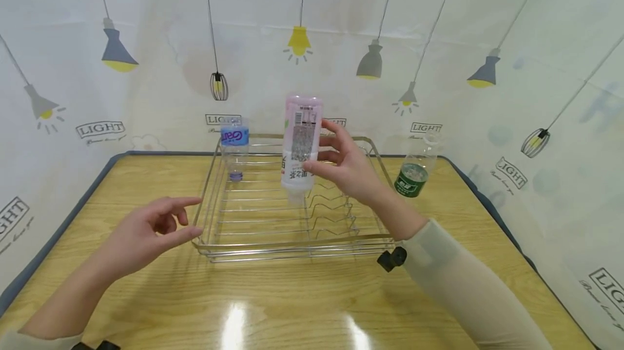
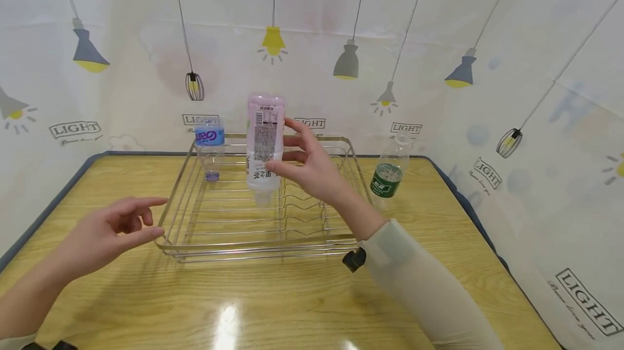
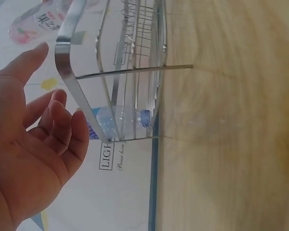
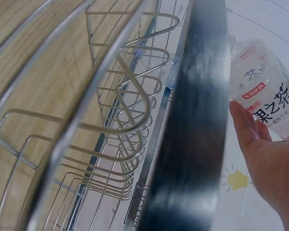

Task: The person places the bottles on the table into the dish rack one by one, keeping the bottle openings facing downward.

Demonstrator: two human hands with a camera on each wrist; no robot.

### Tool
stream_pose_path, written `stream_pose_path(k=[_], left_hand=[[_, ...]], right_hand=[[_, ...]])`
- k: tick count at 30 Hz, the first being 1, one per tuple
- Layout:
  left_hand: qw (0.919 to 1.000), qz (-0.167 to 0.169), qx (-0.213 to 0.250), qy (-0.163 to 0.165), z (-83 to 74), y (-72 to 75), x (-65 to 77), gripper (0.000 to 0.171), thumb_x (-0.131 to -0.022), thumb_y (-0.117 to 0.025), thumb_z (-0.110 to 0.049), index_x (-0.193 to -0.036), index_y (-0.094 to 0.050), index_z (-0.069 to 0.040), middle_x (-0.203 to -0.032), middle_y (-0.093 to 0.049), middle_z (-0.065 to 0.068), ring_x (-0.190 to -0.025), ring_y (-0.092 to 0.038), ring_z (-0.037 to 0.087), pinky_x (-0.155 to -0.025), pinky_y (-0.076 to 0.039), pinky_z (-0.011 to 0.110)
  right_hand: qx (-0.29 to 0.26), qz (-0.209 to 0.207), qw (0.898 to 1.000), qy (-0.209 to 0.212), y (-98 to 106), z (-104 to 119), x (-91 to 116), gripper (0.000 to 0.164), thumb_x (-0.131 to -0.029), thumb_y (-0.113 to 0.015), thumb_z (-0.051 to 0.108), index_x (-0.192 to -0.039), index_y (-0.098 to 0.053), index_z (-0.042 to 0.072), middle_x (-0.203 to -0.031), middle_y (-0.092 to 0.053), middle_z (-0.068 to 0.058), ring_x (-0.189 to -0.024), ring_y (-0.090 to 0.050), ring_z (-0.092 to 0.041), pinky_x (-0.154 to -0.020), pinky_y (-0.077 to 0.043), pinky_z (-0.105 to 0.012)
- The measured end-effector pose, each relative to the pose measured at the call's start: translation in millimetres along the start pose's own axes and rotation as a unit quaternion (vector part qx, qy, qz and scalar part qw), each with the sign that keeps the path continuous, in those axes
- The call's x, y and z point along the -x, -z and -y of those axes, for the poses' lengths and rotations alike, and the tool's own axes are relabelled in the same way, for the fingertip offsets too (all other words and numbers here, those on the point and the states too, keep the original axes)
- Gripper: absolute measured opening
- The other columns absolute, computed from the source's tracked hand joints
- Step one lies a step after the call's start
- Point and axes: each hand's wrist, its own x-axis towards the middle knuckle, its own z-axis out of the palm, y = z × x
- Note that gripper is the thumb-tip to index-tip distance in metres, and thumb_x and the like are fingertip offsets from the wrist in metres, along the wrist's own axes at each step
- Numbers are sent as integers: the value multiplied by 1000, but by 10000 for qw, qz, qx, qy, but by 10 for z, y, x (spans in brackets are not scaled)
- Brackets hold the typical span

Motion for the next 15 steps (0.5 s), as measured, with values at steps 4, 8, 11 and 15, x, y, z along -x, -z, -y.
stream_pose_path(k=[4, 8, 11, 15], left_hand=[[9998, 182, -21, 102, 48, -18, 48, 57, -100, -84, -26, -153, -65, -16, -105, -66, -1, -77, -58, 10, -62, -48, 27], [9993, 341, 113, 118, 79, -39, 77, 59, -102, -81, -24, -157, -62, -14, -105, -71, -1, -74, -58, 11, -61, -48, 27], [9987, 412, 200, 201, 93, -44, 95, 60, -104, -79, -25, -159, -60, -15, -105, -72, 0, -72, -56, 12, -60, -47, 28], [9972, 531, 250, 457, 92, -31, 88, 62, -105, -78, -29, -162, -56, -19, -104, -72, 1, -71, -54, 12, -60, -46, 29]], right_hand=[[-57, -55, 10000, -1, 8, 25, -62, 89, -101, -79, 10, -172, -28, 28, -150, -58, -13, -130, -67, -32, -106, -60, -46], [-94, -96, 9999, -87, 0, 40, -126, 90, -101, -81, 13, -172, -27, 29, -152, -57, -12, -132, -66, -31, -109, -59, -48], [-118, -123, 9998, -121, -10, 58, -185, 91, -101, -81, 15, -172, -26, 28, -152, -57, -12, -133, -66, -31, -110, -58, -49], [-185, -169, 9996, -112, -27, 85, -280, 91, -101, -81, 18, -172, -26, 28, -151, -57, -12, -134, -66, -31, -109, -59, -49]])
